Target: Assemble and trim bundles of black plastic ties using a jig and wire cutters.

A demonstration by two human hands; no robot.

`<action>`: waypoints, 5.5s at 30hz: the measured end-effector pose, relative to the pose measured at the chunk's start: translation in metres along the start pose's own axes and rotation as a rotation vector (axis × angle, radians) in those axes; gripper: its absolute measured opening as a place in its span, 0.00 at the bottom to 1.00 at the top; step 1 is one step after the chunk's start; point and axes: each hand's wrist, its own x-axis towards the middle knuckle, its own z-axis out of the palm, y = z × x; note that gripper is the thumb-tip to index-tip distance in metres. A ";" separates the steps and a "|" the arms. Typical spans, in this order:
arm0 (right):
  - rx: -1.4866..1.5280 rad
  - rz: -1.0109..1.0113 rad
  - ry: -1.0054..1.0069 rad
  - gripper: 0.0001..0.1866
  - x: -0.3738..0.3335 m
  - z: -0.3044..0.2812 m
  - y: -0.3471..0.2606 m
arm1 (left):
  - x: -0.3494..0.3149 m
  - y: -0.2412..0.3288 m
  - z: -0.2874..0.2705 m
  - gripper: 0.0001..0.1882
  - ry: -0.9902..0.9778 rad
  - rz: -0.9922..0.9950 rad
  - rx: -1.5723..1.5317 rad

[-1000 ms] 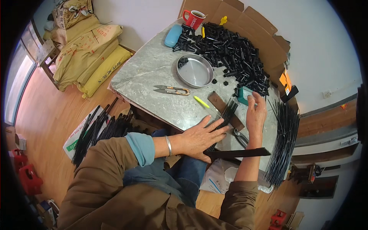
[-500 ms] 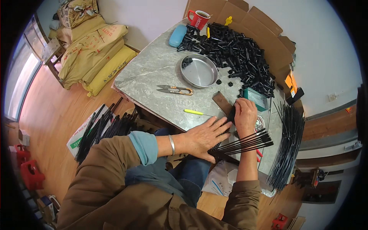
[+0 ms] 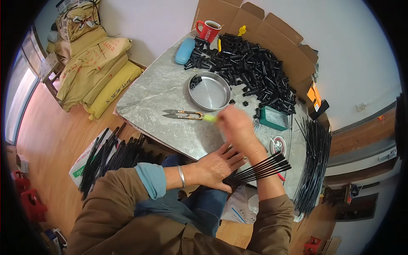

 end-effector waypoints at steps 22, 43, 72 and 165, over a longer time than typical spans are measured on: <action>-0.407 0.453 -0.014 0.06 -0.075 -0.074 0.178 | 0.006 0.008 -0.017 0.51 -0.282 -0.030 0.126; 0.138 0.395 0.213 0.09 -0.132 -0.055 0.083 | 0.017 0.015 -0.017 0.50 -0.333 -0.088 0.143; 0.114 0.356 0.251 0.07 -0.132 -0.048 0.087 | 0.019 0.016 -0.015 0.52 -0.310 -0.080 0.127; 0.215 0.496 -0.022 0.08 -0.130 -0.083 0.072 | 0.000 0.019 -0.018 0.50 -0.293 -0.020 0.070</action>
